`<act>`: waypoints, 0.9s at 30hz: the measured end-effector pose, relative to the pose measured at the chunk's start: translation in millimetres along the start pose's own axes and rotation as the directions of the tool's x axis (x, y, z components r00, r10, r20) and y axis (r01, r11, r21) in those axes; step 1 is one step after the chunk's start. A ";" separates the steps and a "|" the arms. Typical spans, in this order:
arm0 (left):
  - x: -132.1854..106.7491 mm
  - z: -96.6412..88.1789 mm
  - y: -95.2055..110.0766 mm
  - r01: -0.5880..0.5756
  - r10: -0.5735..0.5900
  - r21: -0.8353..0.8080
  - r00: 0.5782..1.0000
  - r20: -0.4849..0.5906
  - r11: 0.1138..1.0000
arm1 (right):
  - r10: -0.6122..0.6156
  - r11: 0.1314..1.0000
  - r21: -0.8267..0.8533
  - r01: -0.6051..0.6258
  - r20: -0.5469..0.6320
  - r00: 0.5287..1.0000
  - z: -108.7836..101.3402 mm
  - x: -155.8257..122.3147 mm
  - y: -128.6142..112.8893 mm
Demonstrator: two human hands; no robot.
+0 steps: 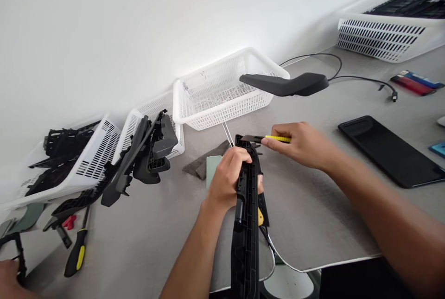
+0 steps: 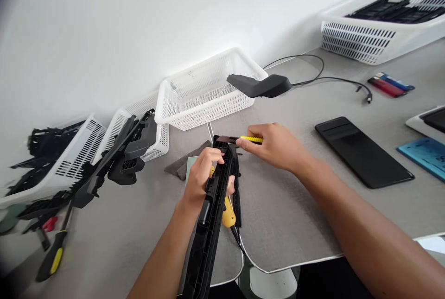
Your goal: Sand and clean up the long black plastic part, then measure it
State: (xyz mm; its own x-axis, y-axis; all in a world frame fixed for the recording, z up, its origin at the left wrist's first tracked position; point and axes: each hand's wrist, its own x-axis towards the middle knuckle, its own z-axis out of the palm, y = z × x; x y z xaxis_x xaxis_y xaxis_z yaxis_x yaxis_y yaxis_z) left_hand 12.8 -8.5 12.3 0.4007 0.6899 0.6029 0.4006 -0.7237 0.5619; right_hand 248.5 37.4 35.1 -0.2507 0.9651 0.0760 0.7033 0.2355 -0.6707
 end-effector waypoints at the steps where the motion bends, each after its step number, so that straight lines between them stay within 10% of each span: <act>1: -0.2 -1.3 -2.3 0.009 -0.009 0.000 1.000 -0.013 1.000 | -0.029 0.999 0.016 0.028 0.037 0.999 0.0 -0.4 -1.1; 27: -3.2 -10.4 -16.6 0.211 -0.243 -0.149 0.939 -0.245 0.966 | 0.281 0.907 -0.312 -0.282 -0.048 0.958 6.4 6.4 2.4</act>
State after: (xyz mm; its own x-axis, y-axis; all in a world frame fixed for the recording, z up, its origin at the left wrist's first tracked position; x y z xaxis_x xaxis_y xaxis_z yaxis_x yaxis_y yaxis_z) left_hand -3.7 1.0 6.9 0.0770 0.8194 0.5680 0.3488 -0.5558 0.7546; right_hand 244.3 43.4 29.3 -0.0104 0.9967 -0.0802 0.9163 -0.0226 -0.3999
